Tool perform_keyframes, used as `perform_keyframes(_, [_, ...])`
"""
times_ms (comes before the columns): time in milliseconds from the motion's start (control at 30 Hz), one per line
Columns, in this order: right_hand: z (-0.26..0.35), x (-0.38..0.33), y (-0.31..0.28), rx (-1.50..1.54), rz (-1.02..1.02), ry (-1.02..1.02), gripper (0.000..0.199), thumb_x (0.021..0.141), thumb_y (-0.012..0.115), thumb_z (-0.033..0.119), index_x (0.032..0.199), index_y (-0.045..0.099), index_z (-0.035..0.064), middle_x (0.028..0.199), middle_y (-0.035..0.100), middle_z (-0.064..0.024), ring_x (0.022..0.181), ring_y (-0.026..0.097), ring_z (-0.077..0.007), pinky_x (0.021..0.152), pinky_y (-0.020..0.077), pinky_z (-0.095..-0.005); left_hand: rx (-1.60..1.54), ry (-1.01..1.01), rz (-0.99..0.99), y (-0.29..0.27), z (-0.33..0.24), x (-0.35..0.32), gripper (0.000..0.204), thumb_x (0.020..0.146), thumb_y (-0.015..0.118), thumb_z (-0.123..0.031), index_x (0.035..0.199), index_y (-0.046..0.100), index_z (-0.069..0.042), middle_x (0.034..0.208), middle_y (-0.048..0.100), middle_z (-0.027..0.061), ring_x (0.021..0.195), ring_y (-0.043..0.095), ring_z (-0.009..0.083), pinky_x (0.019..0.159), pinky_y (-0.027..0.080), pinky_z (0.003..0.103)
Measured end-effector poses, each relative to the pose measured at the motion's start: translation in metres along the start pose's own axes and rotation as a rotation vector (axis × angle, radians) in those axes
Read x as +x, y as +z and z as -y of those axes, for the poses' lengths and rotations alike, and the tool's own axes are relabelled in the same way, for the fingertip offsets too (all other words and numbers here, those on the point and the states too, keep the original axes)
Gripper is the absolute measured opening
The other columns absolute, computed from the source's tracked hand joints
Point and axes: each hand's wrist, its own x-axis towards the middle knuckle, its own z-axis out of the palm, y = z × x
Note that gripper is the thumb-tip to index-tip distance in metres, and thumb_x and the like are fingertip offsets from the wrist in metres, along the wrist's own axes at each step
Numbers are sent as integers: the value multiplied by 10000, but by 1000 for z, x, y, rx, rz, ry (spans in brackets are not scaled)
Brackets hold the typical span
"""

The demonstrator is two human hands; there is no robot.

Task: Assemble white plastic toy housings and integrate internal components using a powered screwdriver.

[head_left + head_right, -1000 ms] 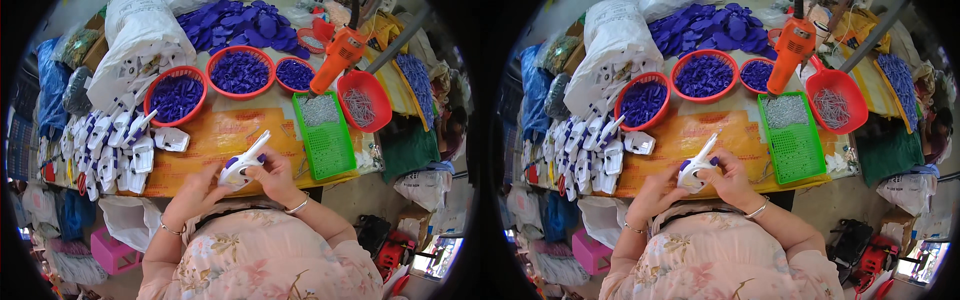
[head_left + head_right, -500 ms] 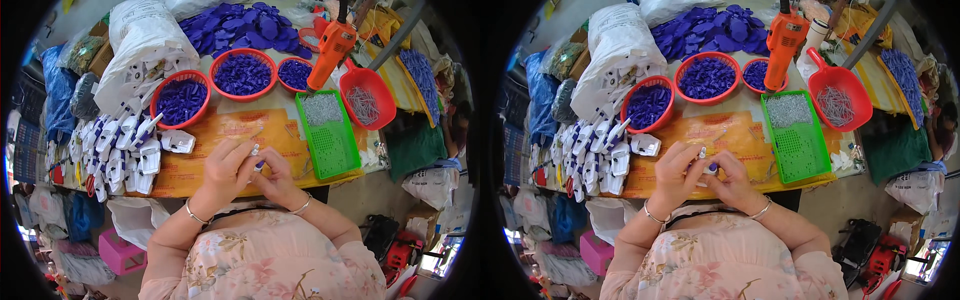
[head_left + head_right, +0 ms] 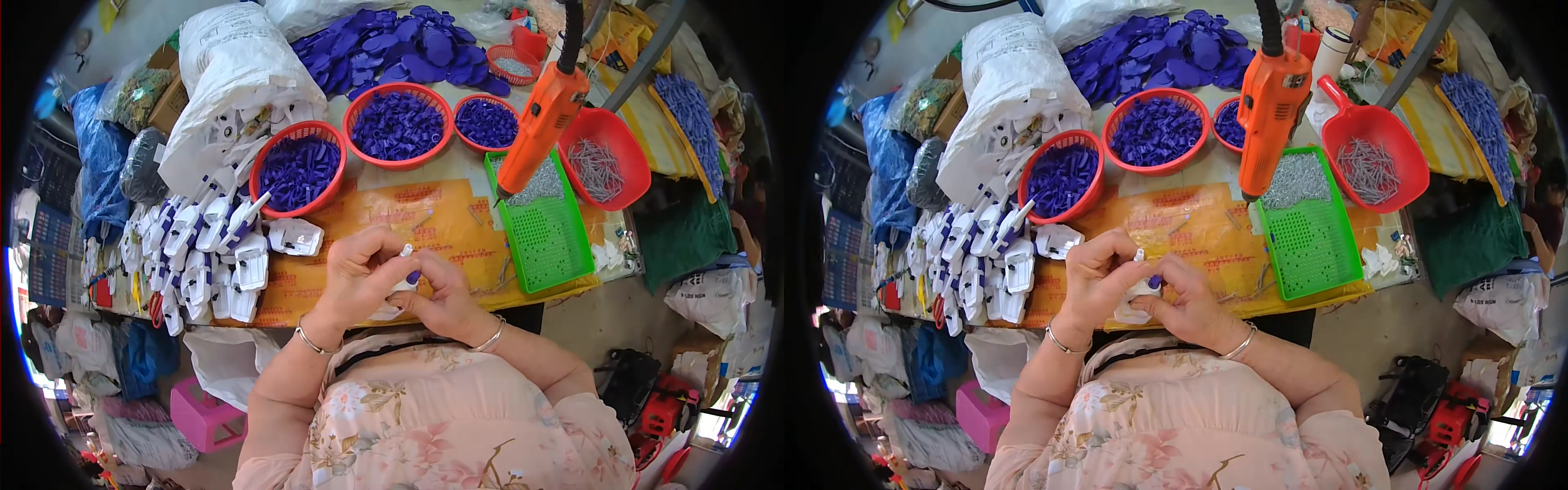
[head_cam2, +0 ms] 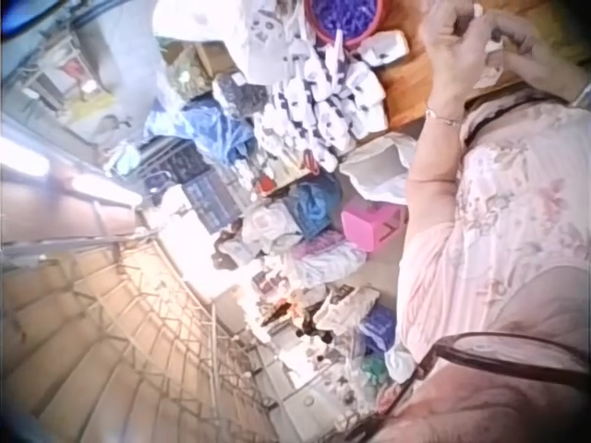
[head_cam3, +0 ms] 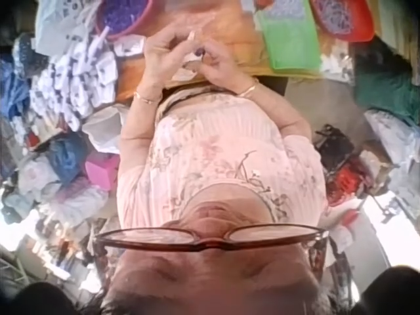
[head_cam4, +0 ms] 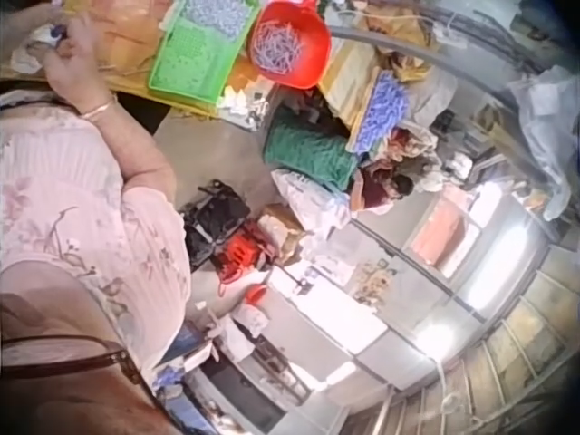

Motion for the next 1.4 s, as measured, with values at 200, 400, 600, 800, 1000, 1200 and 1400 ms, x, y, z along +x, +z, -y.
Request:
perform_keyframes(200, [-3,-1,1,-51,-69,13,254,737,734,84,926,571,41,791,522,-82,719,528,-226,634,419,-308,-44,-83,7,1,-8,1,78,789,660,-48,836,615,-4,652,482,-5,585,438,57,515,354,227])
perform_keyframes(400, [7,3,-3,-121,-66,-14,256,721,735,80,920,577,53,778,524,-76,703,519,-226,621,415,-311,4,1,84,-1,-8,0,63,758,638,33,815,614,19,744,508,25,664,433,83,572,330,218])
perform_keyframes(600, [-7,-6,6,7,-103,144,258,716,752,98,903,586,34,762,506,-41,674,497,-134,585,412,-274,-146,-217,-19,8,-5,2,64,796,617,21,854,640,35,758,600,33,663,543,83,569,414,209])
perform_keyframes(800, [-1,-9,-14,70,-63,248,244,764,731,151,890,584,3,787,548,-55,682,525,-131,594,436,-279,-226,-298,5,16,11,7,77,821,615,-29,857,653,27,693,633,22,636,563,52,571,456,214])
perform_keyframes(1000, [5,33,-123,-336,-503,205,144,887,557,141,908,593,2,747,590,-116,671,578,-217,625,459,-330,-225,-404,-150,9,11,9,103,816,588,-41,793,661,28,606,617,54,514,546,80,468,413,206])
perform_keyframes(1200, [-65,105,-212,-956,-347,-181,143,846,523,81,882,609,-27,805,606,-193,696,576,-376,664,477,-414,-285,-504,-117,18,22,9,96,806,625,-33,729,633,23,566,590,60,466,518,87,437,389,219])
perform_keyframes(1400, [-78,148,-214,-1041,-178,153,208,784,517,81,929,661,121,933,562,-155,948,539,-357,802,470,-424,-335,-573,-187,18,18,1,130,814,618,-76,703,614,-8,574,603,79,449,494,70,415,362,212])
